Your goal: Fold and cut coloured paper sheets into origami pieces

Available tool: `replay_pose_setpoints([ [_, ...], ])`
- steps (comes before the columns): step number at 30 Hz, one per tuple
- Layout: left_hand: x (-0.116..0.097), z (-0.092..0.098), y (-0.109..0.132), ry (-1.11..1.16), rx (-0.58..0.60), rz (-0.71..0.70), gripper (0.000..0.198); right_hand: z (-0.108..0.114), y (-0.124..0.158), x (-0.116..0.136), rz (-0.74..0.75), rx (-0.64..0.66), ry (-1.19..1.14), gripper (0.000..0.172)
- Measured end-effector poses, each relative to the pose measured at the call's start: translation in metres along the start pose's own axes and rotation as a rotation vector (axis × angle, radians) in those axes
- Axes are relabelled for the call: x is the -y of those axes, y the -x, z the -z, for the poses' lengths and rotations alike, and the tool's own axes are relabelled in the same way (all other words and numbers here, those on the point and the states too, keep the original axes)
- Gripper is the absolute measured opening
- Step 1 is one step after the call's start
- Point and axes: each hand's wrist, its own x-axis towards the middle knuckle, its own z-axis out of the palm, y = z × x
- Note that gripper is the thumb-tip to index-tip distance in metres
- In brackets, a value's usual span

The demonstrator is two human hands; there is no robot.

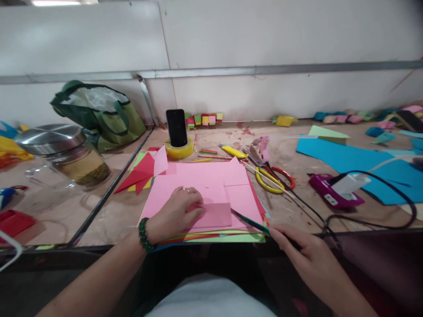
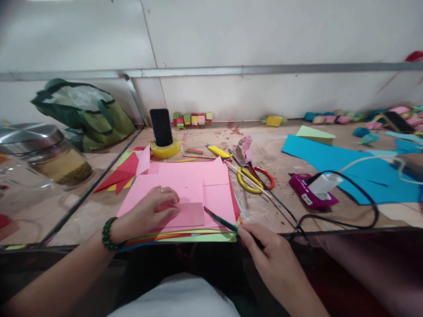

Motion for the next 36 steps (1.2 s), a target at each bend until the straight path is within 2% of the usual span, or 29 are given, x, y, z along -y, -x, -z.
replay_pose_setpoints([
  [4, -0.001, 0.0, 0.0, -0.033, 0.006, 0.0, 0.005, -0.001, -0.005, 0.005, -0.034, -0.013, -0.093, 0.031],
  [9, -0.002, 0.002, 0.001, -0.051, 0.036, 0.0, 0.007, 0.0, -0.008, 0.005, -0.088, -0.15, -0.141, 0.023],
  [11, -0.003, 0.002, 0.001, -0.057, 0.056, -0.005, 0.008, -0.002, -0.007, 0.006, -0.077, -0.12, -0.13, 0.02],
  [14, -0.005, 0.003, 0.002, -0.109, 0.088, 0.01, 0.009, -0.004, -0.004, 0.007, -0.035, 0.003, -0.109, 0.018],
  [15, -0.006, 0.003, 0.003, -0.146, 0.095, 0.015, 0.014, -0.005, -0.003, 0.007, -0.028, 0.03, -0.103, 0.019],
  [18, -0.005, 0.006, 0.002, -0.268, 0.145, -0.011, 0.046, -0.004, 0.001, 0.003, -0.032, 0.053, -0.097, 0.022],
  [20, -0.001, 0.007, 0.001, -0.309, 0.246, -0.07, 0.057, -0.003, 0.004, -0.001, -0.045, 0.054, -0.074, 0.023],
  [22, 0.006, 0.006, -0.002, -0.311, 0.362, -0.131, 0.057, -0.003, 0.006, -0.004, -0.054, 0.052, -0.032, 0.023],
  [24, 0.013, 0.004, -0.004, -0.306, 0.427, -0.17, 0.056, -0.004, 0.007, -0.004, -0.045, 0.041, 0.012, 0.021],
  [28, 0.021, -0.001, -0.005, -0.32, 0.431, -0.184, 0.053, -0.008, 0.005, 0.001, 0.018, 0.027, 0.025, 0.017],
  [36, 0.02, -0.002, -0.004, -0.32, 0.419, -0.188, 0.052, -0.004, 0.001, -0.002, 0.06, 0.03, -0.042, 0.016],
])
